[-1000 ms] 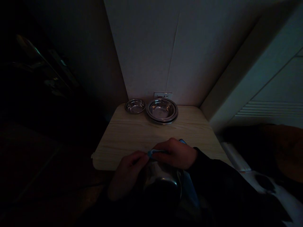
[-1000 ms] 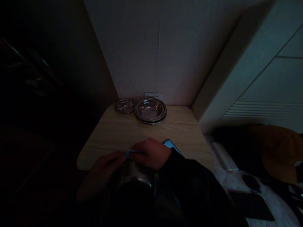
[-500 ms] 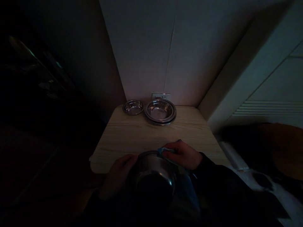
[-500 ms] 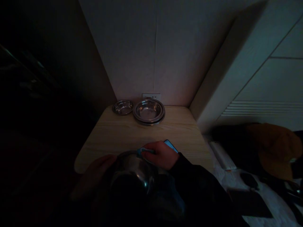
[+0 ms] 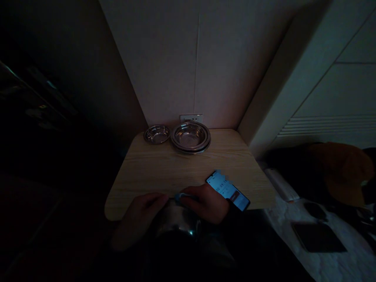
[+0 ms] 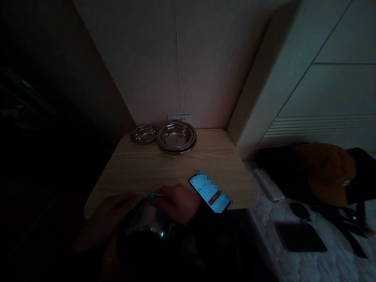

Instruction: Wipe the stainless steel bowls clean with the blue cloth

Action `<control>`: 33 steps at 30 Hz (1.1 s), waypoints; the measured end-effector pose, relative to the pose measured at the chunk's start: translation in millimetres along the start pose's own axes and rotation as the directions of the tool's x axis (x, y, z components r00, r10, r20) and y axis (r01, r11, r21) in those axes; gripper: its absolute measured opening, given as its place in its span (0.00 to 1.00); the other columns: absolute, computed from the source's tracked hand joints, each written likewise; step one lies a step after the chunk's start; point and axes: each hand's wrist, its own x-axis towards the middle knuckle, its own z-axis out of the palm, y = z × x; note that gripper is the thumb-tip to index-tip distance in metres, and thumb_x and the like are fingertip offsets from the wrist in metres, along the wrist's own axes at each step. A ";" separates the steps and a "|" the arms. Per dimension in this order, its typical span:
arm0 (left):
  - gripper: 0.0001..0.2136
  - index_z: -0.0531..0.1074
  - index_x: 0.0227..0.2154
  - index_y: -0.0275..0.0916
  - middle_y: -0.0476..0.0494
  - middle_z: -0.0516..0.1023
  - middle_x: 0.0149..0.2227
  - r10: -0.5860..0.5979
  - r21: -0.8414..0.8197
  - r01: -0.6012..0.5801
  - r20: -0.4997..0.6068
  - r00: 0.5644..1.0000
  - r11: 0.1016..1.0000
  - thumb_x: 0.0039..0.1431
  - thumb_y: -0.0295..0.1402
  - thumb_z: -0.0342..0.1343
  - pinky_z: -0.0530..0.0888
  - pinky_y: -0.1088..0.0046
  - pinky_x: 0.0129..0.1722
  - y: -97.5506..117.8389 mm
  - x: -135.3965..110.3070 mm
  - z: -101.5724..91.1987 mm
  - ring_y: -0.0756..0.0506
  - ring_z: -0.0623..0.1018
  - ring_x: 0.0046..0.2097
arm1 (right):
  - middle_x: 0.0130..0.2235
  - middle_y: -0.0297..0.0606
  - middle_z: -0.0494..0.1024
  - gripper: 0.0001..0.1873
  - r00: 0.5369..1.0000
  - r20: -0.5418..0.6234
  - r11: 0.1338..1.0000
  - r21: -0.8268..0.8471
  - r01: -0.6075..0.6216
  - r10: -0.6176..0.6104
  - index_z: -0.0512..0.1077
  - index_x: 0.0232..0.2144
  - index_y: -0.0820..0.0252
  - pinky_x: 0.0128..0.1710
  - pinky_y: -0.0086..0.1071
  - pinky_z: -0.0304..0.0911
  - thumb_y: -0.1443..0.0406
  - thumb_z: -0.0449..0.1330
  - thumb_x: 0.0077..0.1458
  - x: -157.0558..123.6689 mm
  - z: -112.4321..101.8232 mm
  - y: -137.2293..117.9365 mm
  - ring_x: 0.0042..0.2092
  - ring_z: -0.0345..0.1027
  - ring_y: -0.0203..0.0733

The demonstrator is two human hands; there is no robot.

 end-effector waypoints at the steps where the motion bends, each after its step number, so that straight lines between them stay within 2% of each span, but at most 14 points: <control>1: 0.14 0.78 0.26 0.39 0.47 0.81 0.30 0.004 -0.007 -0.005 -0.018 1.000 1.000 0.48 0.44 0.55 0.70 0.72 0.37 1.2 1.0 -0.1 0.43 0.77 0.35 | 0.30 0.35 0.78 0.13 1.000 -0.005 1.000 0.010 0.007 -0.007 0.75 0.36 0.61 0.28 0.25 0.57 0.61 0.53 0.59 0.6 -3.3 0.7 0.29 0.68 0.34; 5: 0.16 0.78 0.27 0.38 0.46 0.81 0.28 -0.005 -0.092 -0.004 -0.098 0.995 0.996 0.47 0.46 0.56 0.70 0.72 0.36 5.3 4.6 -0.8 0.43 0.76 0.34 | 0.28 0.35 0.77 0.14 1.000 0.004 0.999 0.046 0.003 -0.003 0.74 0.35 0.62 0.28 0.25 0.58 0.60 0.52 0.59 1.0 -20.1 9.2 0.28 0.67 0.34; 8: 0.18 0.78 0.29 0.36 0.46 0.81 0.29 -0.071 -0.204 0.039 -0.152 0.986 0.978 0.46 0.47 0.57 0.70 0.72 0.34 5.9 6.5 2.3 0.43 0.76 0.34 | 0.30 0.36 0.77 0.15 1.000 -0.007 0.998 0.063 -0.001 0.002 0.74 0.36 0.63 0.29 0.26 0.59 0.60 0.51 0.59 1.2 -30.8 17.7 0.29 0.67 0.35; 11: 0.17 0.78 0.29 0.36 0.46 0.81 0.28 -0.095 -0.259 0.057 -0.139 0.986 0.964 0.46 0.46 0.57 0.70 0.73 0.32 5.4 7.2 10.6 0.44 0.76 0.34 | 0.33 0.38 0.78 0.14 1.000 0.018 0.999 0.032 0.015 -0.016 0.74 0.37 0.63 0.31 0.27 0.60 0.61 0.52 0.58 5.8 -36.5 16.3 0.32 0.69 0.37; 17: 0.15 0.78 0.27 0.36 0.47 0.80 0.29 0.005 -0.217 -0.024 -0.085 0.996 0.976 0.48 0.44 0.56 0.70 0.74 0.33 6.8 5.2 18.7 0.45 0.76 0.33 | 0.31 0.37 0.79 0.11 0.984 0.141 0.979 -0.157 0.133 -0.111 0.75 0.39 0.61 0.31 0.26 0.59 0.66 0.54 0.56 24.1 -37.2 -6.2 0.32 0.70 0.36; 22: 0.16 0.78 0.26 0.36 0.46 0.80 0.26 -0.056 -0.247 0.021 -0.134 0.989 0.969 0.45 0.45 0.58 0.69 0.73 0.30 3.7 4.4 9.4 0.45 0.75 0.31 | 0.32 0.36 0.79 0.13 0.983 0.141 0.992 -0.034 0.124 -0.118 0.74 0.40 0.62 0.31 0.26 0.61 0.64 0.53 0.57 19.3 -40.8 5.5 0.32 0.70 0.36; 27: 0.18 0.78 0.27 0.35 0.46 0.80 0.27 -0.151 -0.395 0.093 -0.119 0.981 0.914 0.42 0.47 0.59 0.70 0.72 0.30 -2.3 7.0 12.8 0.45 0.76 0.31 | 0.31 0.37 0.78 0.14 0.989 0.120 0.996 -0.006 0.088 -0.086 0.75 0.39 0.64 0.30 0.26 0.60 0.62 0.52 0.58 15.8 -42.6 14.2 0.31 0.69 0.36; 33: 0.15 0.77 0.25 0.36 0.47 0.80 0.26 -0.084 -0.362 0.035 -0.118 0.989 0.931 0.44 0.45 0.59 0.70 0.73 0.31 -0.4 6.5 20.0 0.44 0.76 0.32 | 0.28 0.36 0.77 0.12 0.978 0.177 0.987 -0.098 0.127 -0.108 0.75 0.38 0.63 0.27 0.25 0.58 0.64 0.53 0.57 30.3 -36.4 -1.8 0.28 0.68 0.34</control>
